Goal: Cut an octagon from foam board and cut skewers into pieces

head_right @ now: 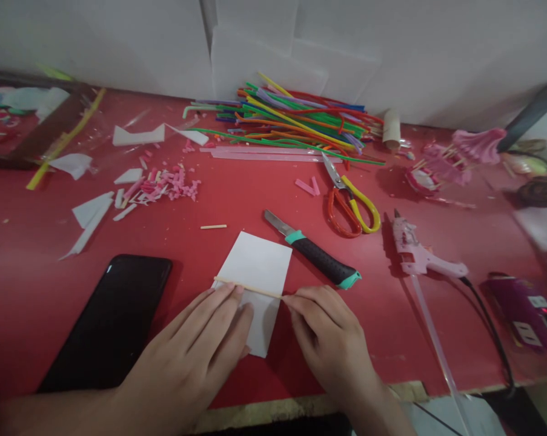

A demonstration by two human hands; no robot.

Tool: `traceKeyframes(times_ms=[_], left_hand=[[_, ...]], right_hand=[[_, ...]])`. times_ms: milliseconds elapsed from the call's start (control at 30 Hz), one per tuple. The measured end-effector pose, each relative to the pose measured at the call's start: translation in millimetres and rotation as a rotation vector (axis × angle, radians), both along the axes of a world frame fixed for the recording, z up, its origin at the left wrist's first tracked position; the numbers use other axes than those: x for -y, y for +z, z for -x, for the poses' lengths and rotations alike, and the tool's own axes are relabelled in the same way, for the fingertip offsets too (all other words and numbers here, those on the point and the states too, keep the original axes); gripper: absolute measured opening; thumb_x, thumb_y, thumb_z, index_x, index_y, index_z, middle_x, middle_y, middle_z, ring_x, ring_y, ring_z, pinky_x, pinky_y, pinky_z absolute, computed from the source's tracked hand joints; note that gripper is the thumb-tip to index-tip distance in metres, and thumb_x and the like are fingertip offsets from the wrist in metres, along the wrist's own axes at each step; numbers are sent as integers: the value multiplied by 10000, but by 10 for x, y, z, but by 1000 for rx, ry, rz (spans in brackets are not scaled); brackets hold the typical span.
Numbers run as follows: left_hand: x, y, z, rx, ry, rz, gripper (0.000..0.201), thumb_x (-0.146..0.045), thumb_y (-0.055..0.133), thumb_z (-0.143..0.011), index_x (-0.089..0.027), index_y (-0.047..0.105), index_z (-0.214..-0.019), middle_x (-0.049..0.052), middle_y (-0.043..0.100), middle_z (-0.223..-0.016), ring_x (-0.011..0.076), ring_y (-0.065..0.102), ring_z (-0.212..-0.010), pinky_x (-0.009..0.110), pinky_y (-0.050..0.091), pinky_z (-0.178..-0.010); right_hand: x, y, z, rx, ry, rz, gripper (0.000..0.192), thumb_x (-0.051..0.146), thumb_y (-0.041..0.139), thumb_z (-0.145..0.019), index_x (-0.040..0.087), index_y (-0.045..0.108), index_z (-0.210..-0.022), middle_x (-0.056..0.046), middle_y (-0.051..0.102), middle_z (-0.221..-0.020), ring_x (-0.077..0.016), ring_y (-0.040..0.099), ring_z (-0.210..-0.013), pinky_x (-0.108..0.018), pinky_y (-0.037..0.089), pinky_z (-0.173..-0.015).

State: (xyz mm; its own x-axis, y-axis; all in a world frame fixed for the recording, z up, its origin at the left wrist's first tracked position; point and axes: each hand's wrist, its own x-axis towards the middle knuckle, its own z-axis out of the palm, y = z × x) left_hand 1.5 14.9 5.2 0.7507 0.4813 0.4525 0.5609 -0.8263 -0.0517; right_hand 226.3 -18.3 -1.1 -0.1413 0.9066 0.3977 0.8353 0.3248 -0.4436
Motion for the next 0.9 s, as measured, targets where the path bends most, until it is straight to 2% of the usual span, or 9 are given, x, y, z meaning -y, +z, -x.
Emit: traceKeyframes(times_ms=[533, 700, 833, 900], left_hand=[[-6, -5, -12, 7, 4, -21, 312, -24, 424, -925, -58, 672, -1111, 173, 731, -1117, 306, 691, -1094, 422, 582, -938], [-4, -3, -19, 8, 1, -20, 308, -30, 438, -918, -51, 672, -1118, 179, 731, -1121, 312, 698, -1080, 428, 580, -939], [-12, -10, -21, 5, -2, 2, 308, -66, 436, -929, -54, 667, -1133, 179, 727, -1129, 320, 694, -1084, 444, 573, -943], [-17, -12, -23, 7, -5, -5, 313, -67, 427, -928, -52, 666, -1129, 178, 731, -1117, 320, 698, -1073, 441, 571, -941]], right_hand=[[10, 10, 15, -21, -12, 4, 198, 104, 565, -923, 231, 699, -994, -33, 711, -882, -176, 692, -821, -296, 587, -745], [-15, 134, -41, -68, 2, 99, 153, 159, 591, -931, 237, 692, -1016, -41, 700, -946, -169, 689, -880, -280, 580, -766], [-173, 290, -227, 81, -60, 42, 139, 222, 600, -937, 238, 688, -1043, -58, 688, -1006, -202, 678, -962, -339, 564, -844], [-299, 318, -341, 235, -39, 93, 261, 271, 583, -943, 219, 652, -1189, -105, 667, -1147, -267, 648, -1085, -438, 540, -927]])
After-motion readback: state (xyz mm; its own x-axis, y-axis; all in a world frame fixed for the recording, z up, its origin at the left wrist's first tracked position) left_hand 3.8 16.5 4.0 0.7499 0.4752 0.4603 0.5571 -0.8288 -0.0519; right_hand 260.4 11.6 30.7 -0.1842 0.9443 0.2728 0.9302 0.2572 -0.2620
